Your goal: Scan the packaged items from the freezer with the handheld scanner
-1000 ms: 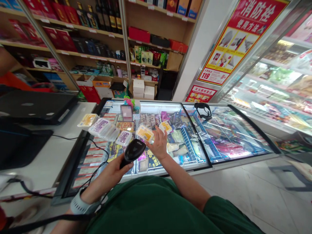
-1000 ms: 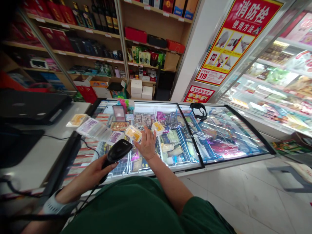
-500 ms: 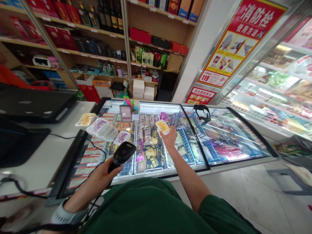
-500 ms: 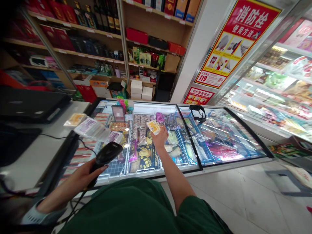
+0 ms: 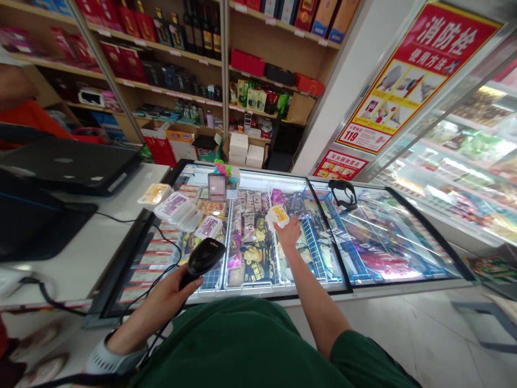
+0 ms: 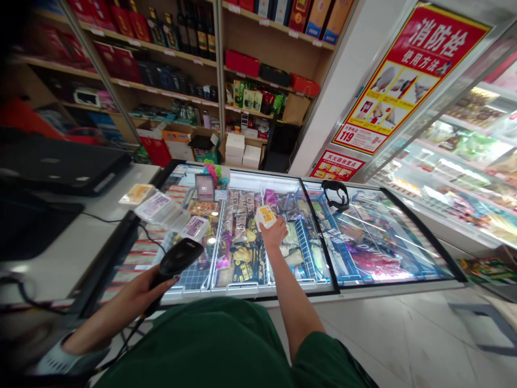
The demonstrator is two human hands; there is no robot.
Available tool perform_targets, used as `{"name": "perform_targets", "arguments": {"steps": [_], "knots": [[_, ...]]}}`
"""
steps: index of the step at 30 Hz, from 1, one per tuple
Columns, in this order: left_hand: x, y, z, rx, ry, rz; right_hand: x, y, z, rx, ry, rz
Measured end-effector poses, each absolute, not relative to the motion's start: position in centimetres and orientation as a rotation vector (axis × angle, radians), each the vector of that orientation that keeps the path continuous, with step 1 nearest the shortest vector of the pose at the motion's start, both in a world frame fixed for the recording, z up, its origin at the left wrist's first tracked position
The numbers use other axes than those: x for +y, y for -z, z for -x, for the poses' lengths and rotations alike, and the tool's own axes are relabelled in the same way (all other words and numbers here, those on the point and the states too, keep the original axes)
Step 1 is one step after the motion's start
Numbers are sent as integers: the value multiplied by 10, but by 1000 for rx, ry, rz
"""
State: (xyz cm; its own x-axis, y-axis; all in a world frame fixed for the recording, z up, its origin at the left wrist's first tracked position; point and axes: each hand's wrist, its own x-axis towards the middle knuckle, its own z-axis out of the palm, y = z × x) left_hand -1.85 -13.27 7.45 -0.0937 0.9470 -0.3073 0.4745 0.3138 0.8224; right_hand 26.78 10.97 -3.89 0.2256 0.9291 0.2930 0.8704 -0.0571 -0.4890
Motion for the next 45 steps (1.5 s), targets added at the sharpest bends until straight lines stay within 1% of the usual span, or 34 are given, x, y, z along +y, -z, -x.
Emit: {"name": "perform_targets", "arguments": {"steps": [5, 7, 12, 17, 21, 25, 29, 37, 40, 45], "knots": [[-139, -64, 27, 1708, -713, -1260, 97, 27, -252, -1928, 31, 1709], [-141, -63, 29, 1706, -729, -1242, 95, 22, -236, -2090, 1, 1592], [-148, -65, 34, 1721, -789, -1219, 97, 13, -176, -2582, -208, 1348], [-163, -64, 40, 1744, -873, -1151, 102, 8, -108, -2987, -147, 969], [-177, -59, 45, 1777, -924, -1107, 111, 10, -65, -3189, -97, 820], [-187, -53, 50, 1779, -934, -1092, 119, 12, -44, -3236, -78, 794], [-191, -49, 54, 1799, -916, -1090, 121, 15, -45, -3218, -63, 788], [-183, -55, 50, 1815, -947, -1049, 114, 26, -82, -3083, -142, 973], [-175, -55, 48, 1834, -924, -1081, 105, 30, -100, -2996, -187, 1073], [-162, -57, 46, 1743, -863, -1142, 81, 40, -126, -2838, -228, 1221]]}}
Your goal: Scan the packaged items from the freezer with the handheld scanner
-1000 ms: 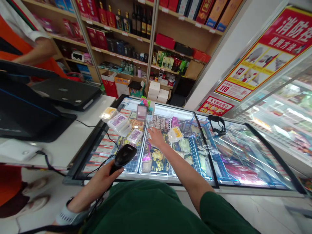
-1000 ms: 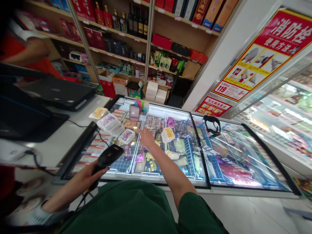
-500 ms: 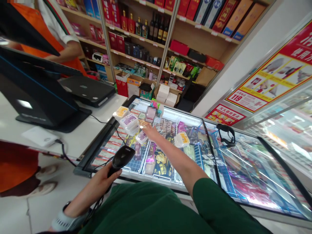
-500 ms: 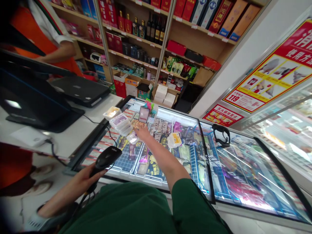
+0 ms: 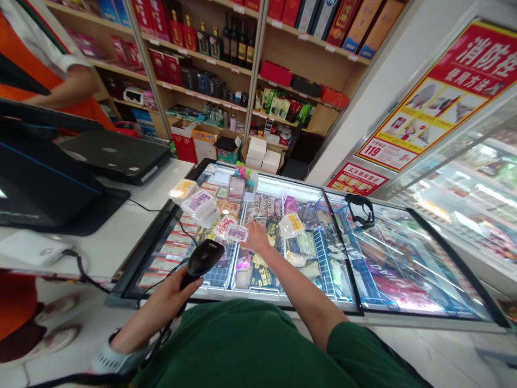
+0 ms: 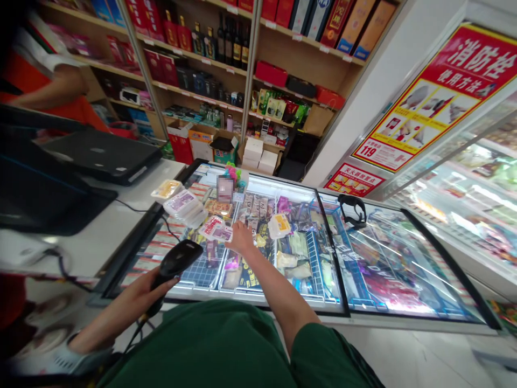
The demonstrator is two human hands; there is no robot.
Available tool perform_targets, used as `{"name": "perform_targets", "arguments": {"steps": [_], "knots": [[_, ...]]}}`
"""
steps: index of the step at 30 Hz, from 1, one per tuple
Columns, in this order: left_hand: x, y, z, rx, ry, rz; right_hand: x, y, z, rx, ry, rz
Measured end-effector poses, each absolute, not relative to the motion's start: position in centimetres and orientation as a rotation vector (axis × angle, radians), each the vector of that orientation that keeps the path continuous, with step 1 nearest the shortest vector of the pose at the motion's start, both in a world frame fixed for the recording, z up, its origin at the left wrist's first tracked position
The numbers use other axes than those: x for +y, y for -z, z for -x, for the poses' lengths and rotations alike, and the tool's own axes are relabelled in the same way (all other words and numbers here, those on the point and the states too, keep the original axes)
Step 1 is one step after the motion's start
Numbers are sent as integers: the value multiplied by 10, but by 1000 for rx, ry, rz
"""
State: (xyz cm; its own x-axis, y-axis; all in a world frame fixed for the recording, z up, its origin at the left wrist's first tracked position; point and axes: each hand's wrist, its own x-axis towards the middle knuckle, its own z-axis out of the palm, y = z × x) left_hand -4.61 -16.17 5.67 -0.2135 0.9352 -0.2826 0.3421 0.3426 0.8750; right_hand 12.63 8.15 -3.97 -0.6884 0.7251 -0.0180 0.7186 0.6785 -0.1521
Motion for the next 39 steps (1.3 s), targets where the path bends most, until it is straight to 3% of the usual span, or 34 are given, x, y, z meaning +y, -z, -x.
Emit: {"name": "perform_targets", "arguments": {"steps": [7, 20, 39], "knots": [[-151, -67, 38, 1717, -797, -1184, 50, 45, -159, -2517, -267, 1354], [-123, -95, 8, 1610, -769, -1357, 27, 9, -199, -2195, -41, 1437], [-108, -95, -13, 1513, -675, -1454, 23, -9, -213, -2145, 14, 1478]]}}
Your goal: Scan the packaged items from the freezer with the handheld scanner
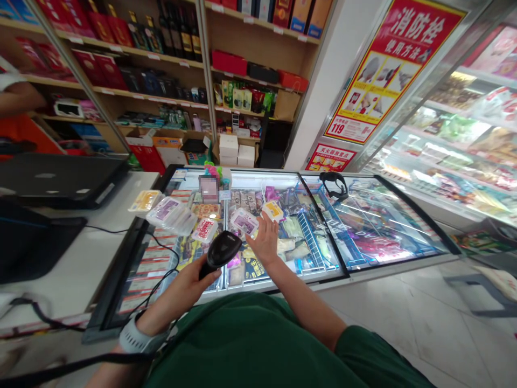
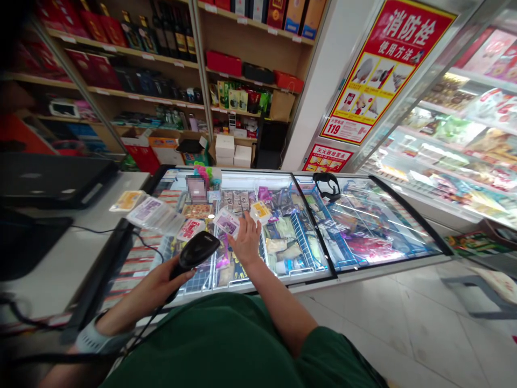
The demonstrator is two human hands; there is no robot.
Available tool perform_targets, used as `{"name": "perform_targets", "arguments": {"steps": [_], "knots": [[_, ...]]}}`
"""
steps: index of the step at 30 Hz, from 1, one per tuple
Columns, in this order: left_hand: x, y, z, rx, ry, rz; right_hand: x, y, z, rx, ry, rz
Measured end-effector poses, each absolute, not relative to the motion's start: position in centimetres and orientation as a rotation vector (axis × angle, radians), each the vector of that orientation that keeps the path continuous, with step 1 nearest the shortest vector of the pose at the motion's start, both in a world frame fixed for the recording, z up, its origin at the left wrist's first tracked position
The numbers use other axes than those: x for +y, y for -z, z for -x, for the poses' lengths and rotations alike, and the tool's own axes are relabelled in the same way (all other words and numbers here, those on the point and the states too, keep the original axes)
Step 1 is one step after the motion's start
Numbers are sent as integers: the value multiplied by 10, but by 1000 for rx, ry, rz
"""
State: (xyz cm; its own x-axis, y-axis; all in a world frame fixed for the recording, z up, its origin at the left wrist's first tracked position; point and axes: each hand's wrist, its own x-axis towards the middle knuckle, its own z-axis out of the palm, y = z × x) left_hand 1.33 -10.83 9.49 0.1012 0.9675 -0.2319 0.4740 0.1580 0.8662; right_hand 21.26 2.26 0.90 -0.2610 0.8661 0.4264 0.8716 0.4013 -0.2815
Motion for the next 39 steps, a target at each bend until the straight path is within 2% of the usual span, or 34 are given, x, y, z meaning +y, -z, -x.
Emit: {"name": "perform_targets", "arguments": {"steps": [30, 39], "knots": [[-108, -96, -19, 1512, -727, -1415, 20, -7, -213, -2145, 13, 1462], [-115, -93, -4, 1600, -674, -1410, 57, -5, -234, -1885, -67, 1690]]}}
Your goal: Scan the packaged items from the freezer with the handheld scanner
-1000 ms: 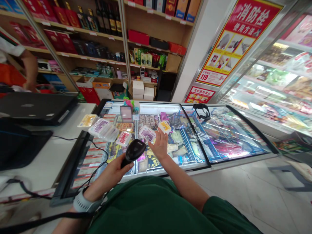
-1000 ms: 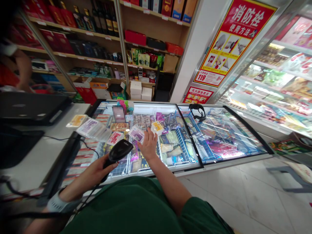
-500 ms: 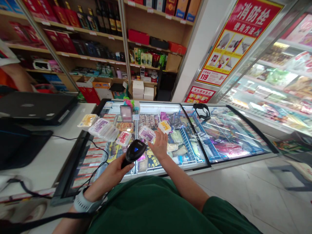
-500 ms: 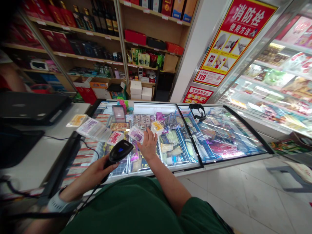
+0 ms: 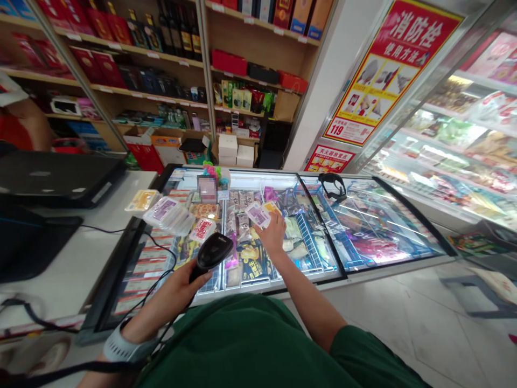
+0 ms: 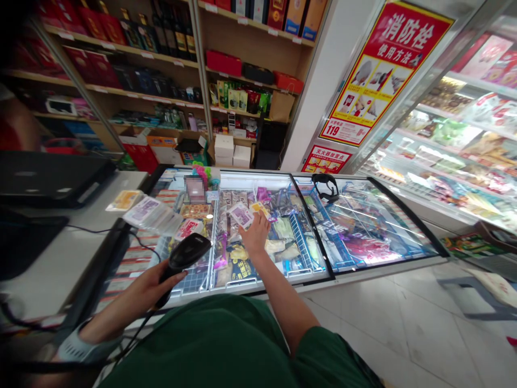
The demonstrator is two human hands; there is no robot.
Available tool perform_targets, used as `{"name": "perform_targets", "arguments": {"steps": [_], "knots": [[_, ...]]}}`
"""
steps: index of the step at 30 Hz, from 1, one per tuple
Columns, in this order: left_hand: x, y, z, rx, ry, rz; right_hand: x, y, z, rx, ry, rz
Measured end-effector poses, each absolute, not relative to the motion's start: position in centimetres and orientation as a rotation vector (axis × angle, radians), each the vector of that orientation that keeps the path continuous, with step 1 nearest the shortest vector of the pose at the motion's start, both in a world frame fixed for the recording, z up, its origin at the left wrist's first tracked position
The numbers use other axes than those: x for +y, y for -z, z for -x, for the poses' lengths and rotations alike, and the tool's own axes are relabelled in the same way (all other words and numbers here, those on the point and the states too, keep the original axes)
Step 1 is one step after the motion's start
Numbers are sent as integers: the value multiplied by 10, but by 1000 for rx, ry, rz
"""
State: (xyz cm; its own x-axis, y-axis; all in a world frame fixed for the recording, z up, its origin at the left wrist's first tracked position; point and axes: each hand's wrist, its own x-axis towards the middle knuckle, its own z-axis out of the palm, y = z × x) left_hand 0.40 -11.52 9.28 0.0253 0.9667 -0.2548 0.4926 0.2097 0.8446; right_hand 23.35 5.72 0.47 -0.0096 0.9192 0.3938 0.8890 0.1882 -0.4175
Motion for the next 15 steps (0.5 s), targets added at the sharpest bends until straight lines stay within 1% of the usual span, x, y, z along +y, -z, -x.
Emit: {"name": "perform_targets", "arguments": {"steps": [7, 15], "knots": [[-122, -88, 7, 1651, -652, -1367, 107, 1, -264, -1746, -102, 1944], [-126, -78, 16, 1657, -699, -1326, 120, 10, -271, -1722, -171, 2075]]}}
